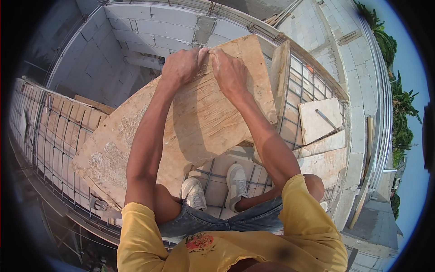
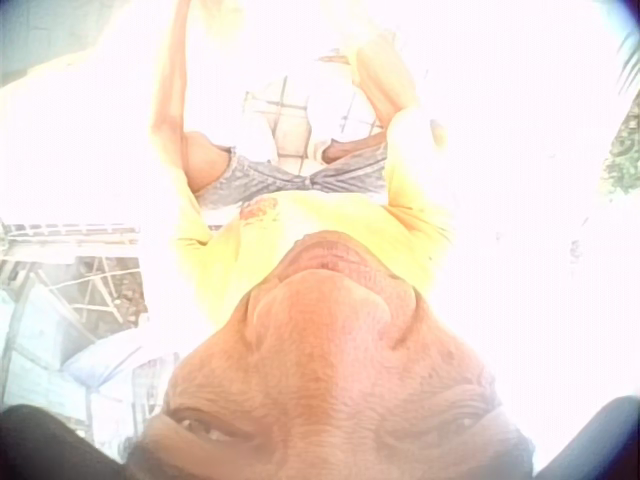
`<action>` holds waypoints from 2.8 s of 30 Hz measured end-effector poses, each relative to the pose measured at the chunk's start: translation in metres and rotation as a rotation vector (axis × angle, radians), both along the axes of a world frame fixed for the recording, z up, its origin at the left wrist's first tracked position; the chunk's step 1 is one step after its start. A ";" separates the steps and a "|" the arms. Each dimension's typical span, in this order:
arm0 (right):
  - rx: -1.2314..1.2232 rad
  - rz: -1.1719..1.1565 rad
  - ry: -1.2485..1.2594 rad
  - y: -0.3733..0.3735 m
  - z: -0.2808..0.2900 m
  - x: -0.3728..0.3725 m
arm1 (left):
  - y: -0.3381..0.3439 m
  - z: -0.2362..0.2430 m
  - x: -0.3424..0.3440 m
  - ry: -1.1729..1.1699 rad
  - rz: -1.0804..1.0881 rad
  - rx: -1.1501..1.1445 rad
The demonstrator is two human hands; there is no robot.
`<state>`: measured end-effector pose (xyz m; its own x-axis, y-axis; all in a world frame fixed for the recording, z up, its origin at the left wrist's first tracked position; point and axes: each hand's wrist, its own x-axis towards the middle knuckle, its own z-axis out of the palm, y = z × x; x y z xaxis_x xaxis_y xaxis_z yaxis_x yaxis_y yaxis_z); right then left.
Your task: Measure and saw a piece of plywood while standing on a rebar support structure at a construction site.
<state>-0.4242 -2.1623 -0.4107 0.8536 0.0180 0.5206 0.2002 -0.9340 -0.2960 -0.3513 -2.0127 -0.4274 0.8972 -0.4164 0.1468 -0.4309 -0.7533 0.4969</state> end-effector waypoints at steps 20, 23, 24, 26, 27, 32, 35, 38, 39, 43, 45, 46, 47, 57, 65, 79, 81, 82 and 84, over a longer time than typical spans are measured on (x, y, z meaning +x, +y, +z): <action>0.182 -0.009 0.303 -0.070 -0.006 -0.089 | 0.006 -0.013 0.009 -0.062 0.048 0.081; -0.010 -0.031 0.265 -0.134 0.034 -0.086 | 0.017 -0.013 0.016 -0.076 0.047 0.016; -0.138 -0.029 0.232 -0.167 0.046 -0.098 | 0.019 -0.013 0.017 -0.065 0.047 -0.061; -0.235 -0.206 0.278 -0.234 0.054 -0.144 | 0.022 -0.014 0.022 -0.071 0.094 -0.036; -0.280 -0.209 0.217 -0.263 0.045 -0.170 | 0.024 -0.016 0.024 -0.107 0.109 0.006; 0.098 -0.924 0.518 -0.340 -0.093 -0.376 | 0.039 -0.033 0.035 -0.134 0.038 -0.176; 0.417 -1.364 0.626 -0.324 -0.190 -0.493 | 0.043 -0.040 0.038 -0.076 0.036 -0.161; 0.356 -1.536 0.523 -0.304 -0.245 -0.563 | 0.041 -0.040 0.040 -0.038 -0.004 -0.179; 0.341 -1.585 0.501 -0.303 -0.251 -0.575 | 0.039 -0.040 0.040 -0.015 -0.008 -0.208; 0.606 -1.645 0.292 -0.313 -0.235 -0.593 | 0.037 -0.039 0.040 -0.004 -0.015 -0.170; 0.522 -1.607 0.456 -0.316 -0.219 -0.598 | 0.039 -0.042 0.042 0.040 -0.015 -0.219; 0.641 -1.545 0.533 -0.316 -0.211 -0.602 | 0.040 -0.044 0.044 0.048 -0.012 -0.249; 0.739 -1.492 0.598 -0.314 -0.203 -0.609 | 0.043 -0.045 0.045 0.054 -0.017 -0.251; -0.053 -2.043 0.233 -0.336 -0.052 -0.760 | 0.027 -0.045 0.038 -0.006 -0.078 -0.187; 0.464 -0.764 0.310 -0.309 -0.010 -0.444 | 0.013 -0.046 0.015 0.065 -0.148 0.047; 1.206 -0.181 0.617 -0.186 -0.017 -0.047 | -0.007 -0.007 0.005 -0.149 -0.137 -0.137; 1.117 -0.248 0.591 -0.185 -0.018 -0.050 | 0.016 -0.009 0.007 -0.290 -0.105 -0.190; 1.086 -0.283 0.638 -0.186 -0.021 -0.051 | 0.032 -0.007 0.008 -0.339 -0.062 -0.208; 1.071 -0.292 0.707 -0.190 -0.035 -0.052 | 0.068 -0.003 0.002 -0.002 -0.023 -0.320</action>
<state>-0.4767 -2.3522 -0.4461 0.8482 -0.3520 -0.3958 -0.4698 -0.1548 -0.8691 -0.3490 -1.9449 -0.4307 0.8877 -0.3691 0.2752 -0.4472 -0.5489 0.7062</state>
